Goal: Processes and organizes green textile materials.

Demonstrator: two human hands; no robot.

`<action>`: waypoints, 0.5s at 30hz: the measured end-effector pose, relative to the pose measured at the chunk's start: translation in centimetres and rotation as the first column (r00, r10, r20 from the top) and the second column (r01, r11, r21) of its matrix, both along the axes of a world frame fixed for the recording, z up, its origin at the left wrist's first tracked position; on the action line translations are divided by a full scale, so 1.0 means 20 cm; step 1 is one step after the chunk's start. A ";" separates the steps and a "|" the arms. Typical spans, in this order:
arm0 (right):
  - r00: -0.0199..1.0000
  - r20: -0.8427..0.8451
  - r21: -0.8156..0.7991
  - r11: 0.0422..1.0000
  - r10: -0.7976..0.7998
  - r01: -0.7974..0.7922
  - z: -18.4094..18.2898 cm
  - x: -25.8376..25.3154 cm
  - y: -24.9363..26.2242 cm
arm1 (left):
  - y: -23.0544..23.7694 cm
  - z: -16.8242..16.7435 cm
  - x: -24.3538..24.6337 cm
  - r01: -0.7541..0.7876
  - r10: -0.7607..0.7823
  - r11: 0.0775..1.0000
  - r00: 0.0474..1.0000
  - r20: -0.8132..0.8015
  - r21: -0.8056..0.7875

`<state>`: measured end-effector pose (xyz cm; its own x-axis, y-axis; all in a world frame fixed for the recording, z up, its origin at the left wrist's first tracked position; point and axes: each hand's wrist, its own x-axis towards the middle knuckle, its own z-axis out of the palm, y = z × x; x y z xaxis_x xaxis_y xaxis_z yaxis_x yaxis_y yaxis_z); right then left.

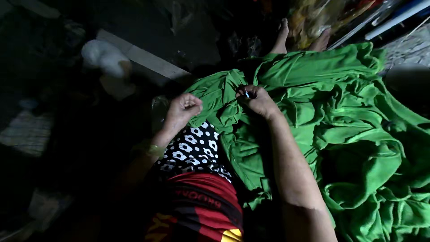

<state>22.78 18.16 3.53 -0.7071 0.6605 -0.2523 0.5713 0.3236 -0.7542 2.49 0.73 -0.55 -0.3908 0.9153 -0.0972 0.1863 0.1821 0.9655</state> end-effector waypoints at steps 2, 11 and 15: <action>1.000 -0.004 -0.013 1.000 -0.005 0.005 -0.01 0.00 0.01 | 0.03 0.04 0.06 0.078 -0.079 0.997 0.996 -0.039 -0.018; 0.977 -0.152 -0.115 0.984 -0.152 0.135 0.00 -0.01 0.00 | 0.12 0.10 0.26 0.148 -0.146 0.989 0.960 -0.240 -0.008; 0.962 -0.186 -0.166 0.971 -0.202 0.172 0.00 -0.03 -0.01 | 0.15 0.12 0.30 0.184 -0.177 0.983 0.906 -0.384 -0.017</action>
<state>22.14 17.86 3.43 -0.6207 0.7517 -0.2227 0.4434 0.1024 -0.8904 8.44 3.78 1.82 -0.2223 0.9739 0.0451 0.5700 0.0923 0.8164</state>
